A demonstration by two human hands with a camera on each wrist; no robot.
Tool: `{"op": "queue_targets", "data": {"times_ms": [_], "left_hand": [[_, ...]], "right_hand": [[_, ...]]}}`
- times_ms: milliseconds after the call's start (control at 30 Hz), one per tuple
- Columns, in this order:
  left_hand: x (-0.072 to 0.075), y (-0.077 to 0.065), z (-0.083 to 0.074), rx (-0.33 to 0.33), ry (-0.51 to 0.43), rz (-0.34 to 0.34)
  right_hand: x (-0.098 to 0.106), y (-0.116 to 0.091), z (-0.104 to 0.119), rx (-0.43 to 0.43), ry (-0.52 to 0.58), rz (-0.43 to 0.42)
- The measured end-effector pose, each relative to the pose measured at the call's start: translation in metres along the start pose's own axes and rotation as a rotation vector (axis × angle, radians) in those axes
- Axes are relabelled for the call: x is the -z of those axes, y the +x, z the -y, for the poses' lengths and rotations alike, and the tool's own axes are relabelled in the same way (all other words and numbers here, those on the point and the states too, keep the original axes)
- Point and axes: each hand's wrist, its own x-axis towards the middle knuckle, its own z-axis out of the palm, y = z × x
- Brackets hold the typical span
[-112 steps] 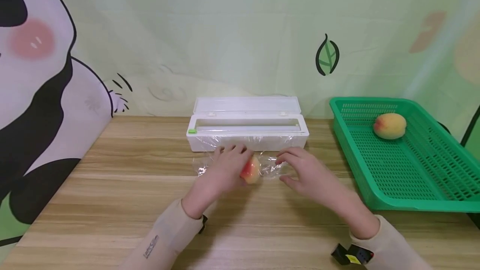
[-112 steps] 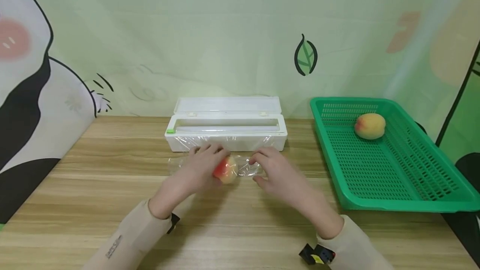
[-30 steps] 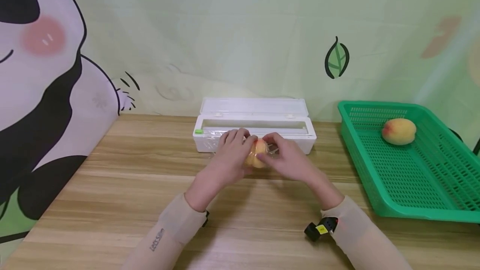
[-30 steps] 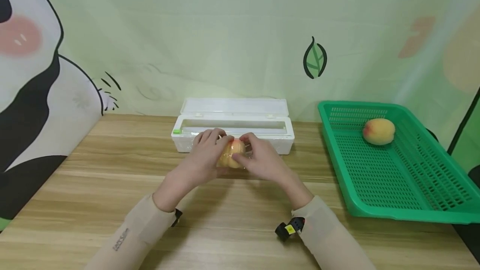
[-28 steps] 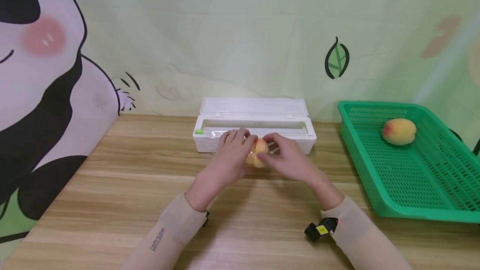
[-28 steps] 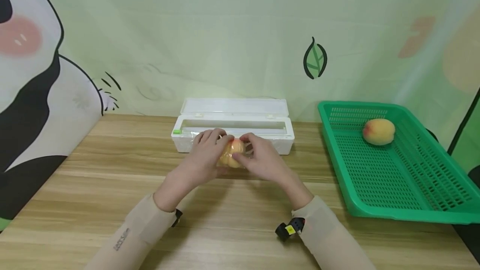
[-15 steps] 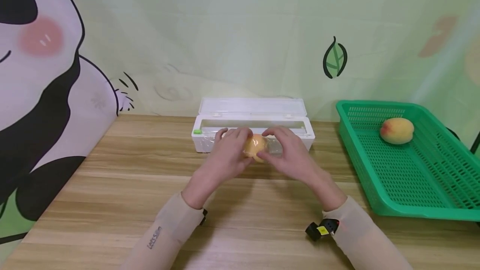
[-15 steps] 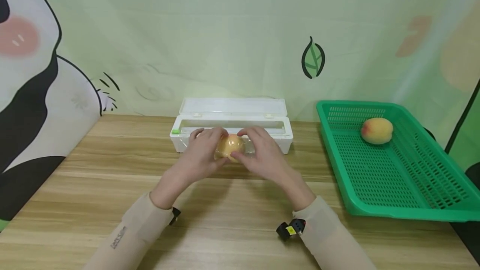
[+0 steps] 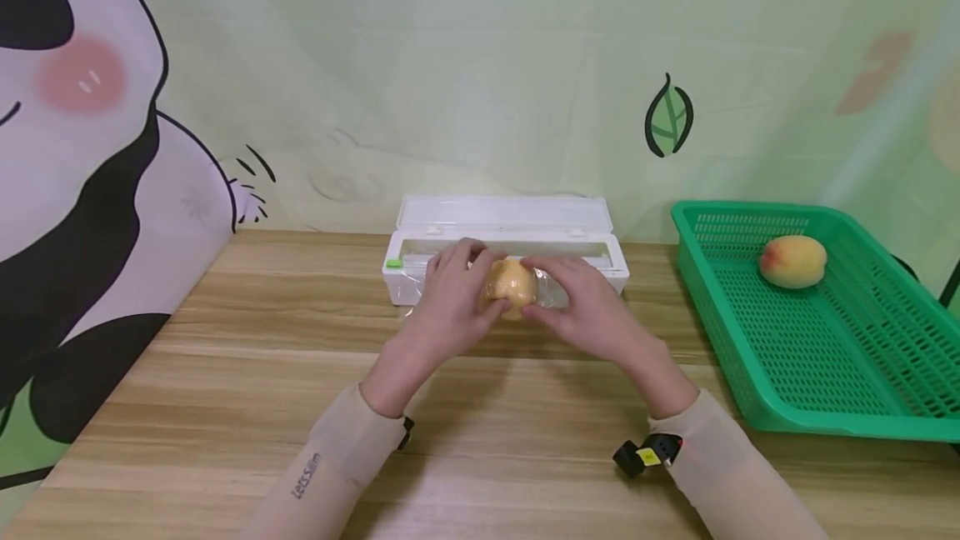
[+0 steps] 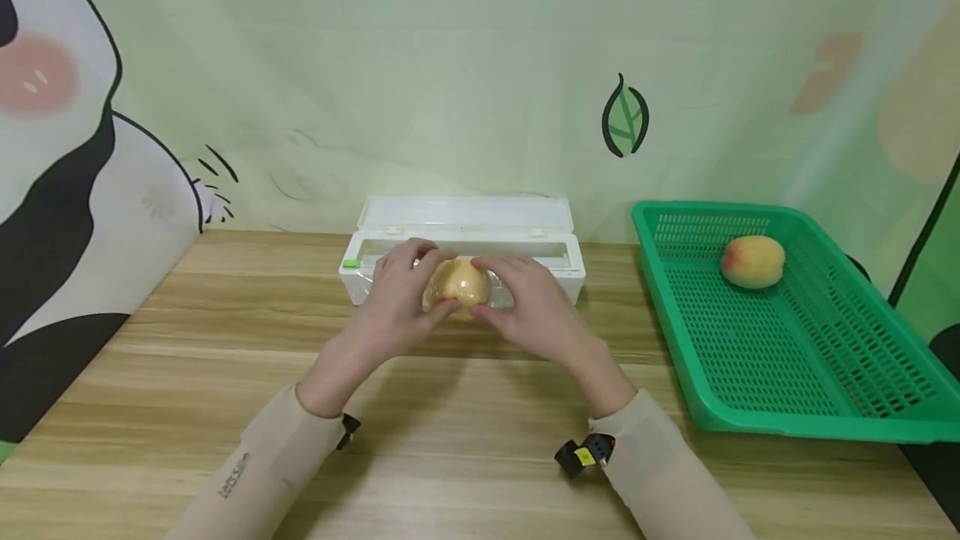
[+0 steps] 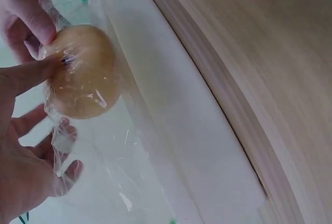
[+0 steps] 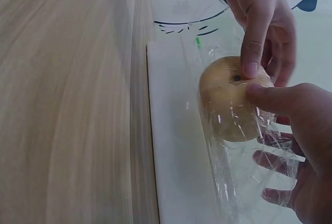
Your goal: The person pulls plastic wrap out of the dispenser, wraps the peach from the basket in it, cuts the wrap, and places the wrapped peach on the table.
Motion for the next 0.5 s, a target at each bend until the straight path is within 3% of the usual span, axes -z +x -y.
{"op": "queue_targets", "data": {"times_ms": [233, 500], "left_hand": [[0.0009, 0.0008, -0.0013, -0.078, 0.029, -0.049], [-0.0026, 0.0010, -0.0019, -0.071, 0.181, 0.003]], "right_hand": [[0.0009, 0.0013, -0.0010, -0.015, -0.016, -0.018], [0.0005, 0.0024, -0.0040, -0.041, -0.043, -0.049]]}}
